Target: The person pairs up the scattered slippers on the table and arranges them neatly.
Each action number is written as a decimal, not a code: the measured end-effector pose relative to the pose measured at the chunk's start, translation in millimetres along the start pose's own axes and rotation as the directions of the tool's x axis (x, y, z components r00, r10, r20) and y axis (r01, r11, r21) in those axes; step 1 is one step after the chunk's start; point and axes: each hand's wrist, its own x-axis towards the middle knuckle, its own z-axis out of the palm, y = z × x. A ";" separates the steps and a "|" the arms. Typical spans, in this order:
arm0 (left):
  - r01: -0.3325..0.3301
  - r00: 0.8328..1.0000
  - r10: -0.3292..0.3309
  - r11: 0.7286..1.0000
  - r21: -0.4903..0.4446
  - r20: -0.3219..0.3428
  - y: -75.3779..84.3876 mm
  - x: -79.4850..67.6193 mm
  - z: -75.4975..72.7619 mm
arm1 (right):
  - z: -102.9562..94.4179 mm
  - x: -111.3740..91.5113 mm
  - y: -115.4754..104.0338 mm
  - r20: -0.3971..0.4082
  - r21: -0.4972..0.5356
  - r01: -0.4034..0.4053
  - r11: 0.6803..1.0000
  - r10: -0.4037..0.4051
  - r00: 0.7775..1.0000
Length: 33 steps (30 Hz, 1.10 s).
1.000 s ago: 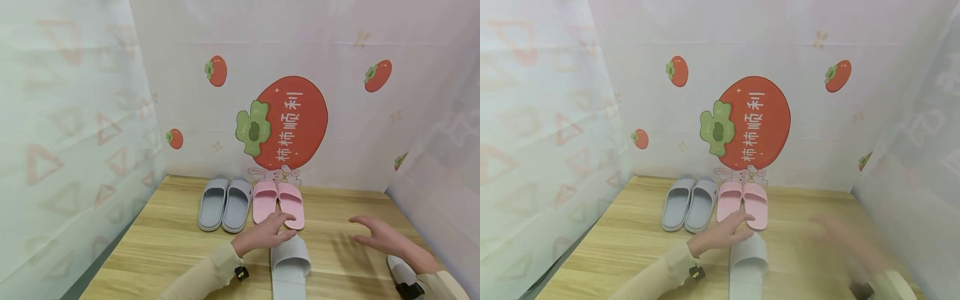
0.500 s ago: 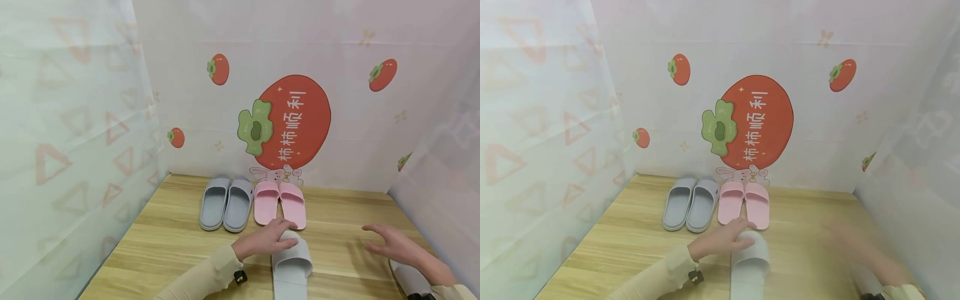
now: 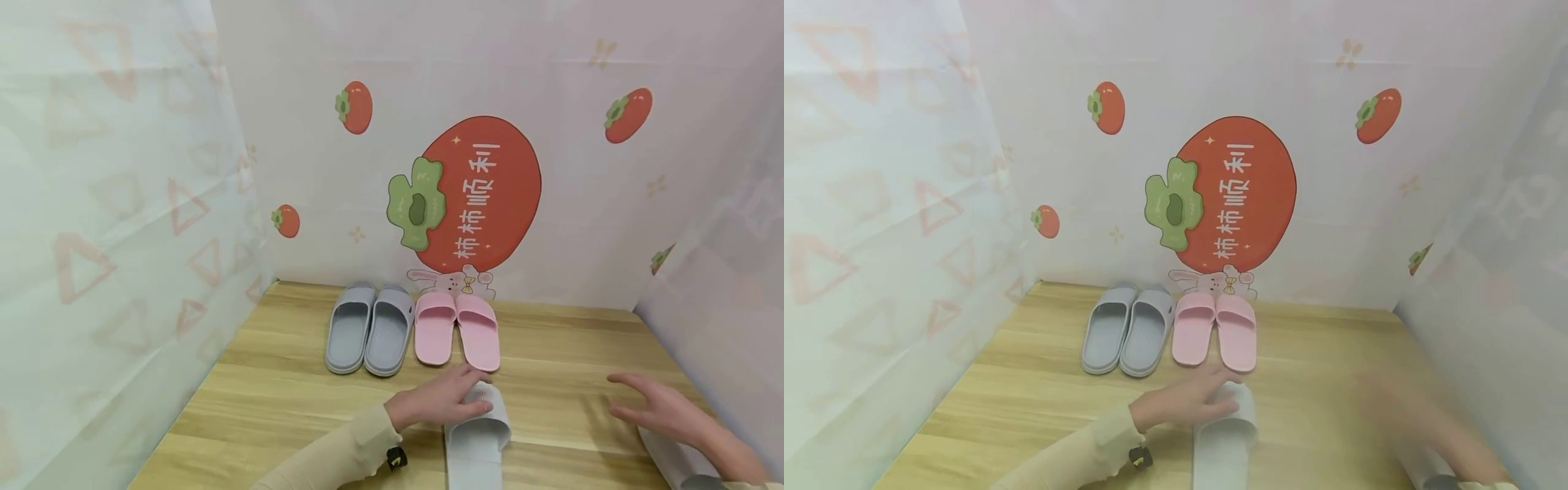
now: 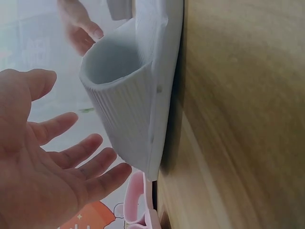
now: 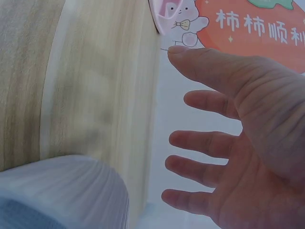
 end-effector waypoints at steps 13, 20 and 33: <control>0.025 0.999 -0.025 1.000 0.002 0.041 5.8 -2.3 6.0 | 13.2 -19.8 31.8 -0.123 -0.064 0.038 0.997 -0.046 0.991; 0.023 0.999 -0.024 0.999 0.023 0.048 3.7 -1.6 9.7 | 16.3 -27.5 38.1 -0.124 -0.061 0.031 0.998 -0.039 0.992; 0.007 1.000 -0.008 0.999 0.048 0.024 -0.3 -0.3 12.0 | 14.9 -38.6 55.3 0.019 -0.040 -0.084 0.996 0.085 0.996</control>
